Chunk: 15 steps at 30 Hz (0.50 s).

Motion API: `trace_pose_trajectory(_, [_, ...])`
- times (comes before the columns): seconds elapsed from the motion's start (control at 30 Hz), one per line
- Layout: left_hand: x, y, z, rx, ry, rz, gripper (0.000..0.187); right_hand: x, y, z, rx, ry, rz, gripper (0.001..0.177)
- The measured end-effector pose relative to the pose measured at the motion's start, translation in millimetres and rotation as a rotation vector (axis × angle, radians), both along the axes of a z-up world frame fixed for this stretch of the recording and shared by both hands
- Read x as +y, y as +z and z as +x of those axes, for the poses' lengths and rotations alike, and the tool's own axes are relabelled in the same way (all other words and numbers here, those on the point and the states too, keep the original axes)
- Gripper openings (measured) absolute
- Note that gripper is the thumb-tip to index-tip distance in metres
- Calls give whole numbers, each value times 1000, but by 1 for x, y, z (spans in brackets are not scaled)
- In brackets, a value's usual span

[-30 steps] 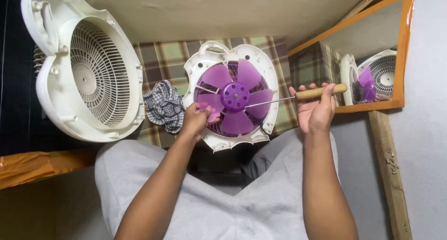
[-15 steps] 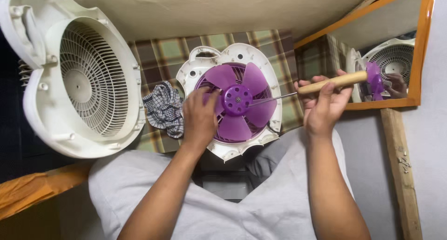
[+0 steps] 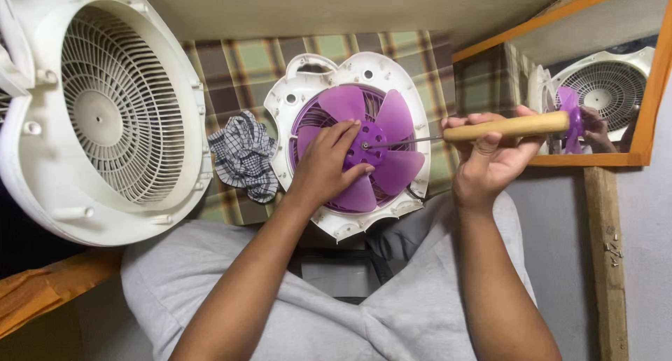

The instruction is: The person disassembles a small electric fan by removing the front grille and then unscrewing the central nut to detach the purple fan blade. The person then wipes the exposed motor housing with a cloth.

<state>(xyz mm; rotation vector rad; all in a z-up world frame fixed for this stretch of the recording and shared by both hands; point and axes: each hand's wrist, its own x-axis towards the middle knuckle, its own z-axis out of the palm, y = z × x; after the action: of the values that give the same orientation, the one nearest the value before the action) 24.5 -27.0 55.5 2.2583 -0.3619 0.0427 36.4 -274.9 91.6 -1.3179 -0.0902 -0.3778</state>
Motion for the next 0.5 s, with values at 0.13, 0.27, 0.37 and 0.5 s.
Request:
trace_pose_trajectory(0.13, [0, 1, 2, -1, -10, -38, 82, -1, -2, 4, -6, 18, -11, 69])
trace_pose_trajectory(0.27, [1, 1, 3, 4, -27, -16, 80, 0, -4, 6, -8, 58, -54, 68])
trace_pose_trajectory(0.37, [3, 0, 4, 13, -38, -21, 80, 0, -4, 7, -23, 86, -62, 65])
trace_pose_trajectory(0.5, [1, -1, 4, 24, -28, -18, 81, 1, -1, 7, -39, 85, -82, 62])
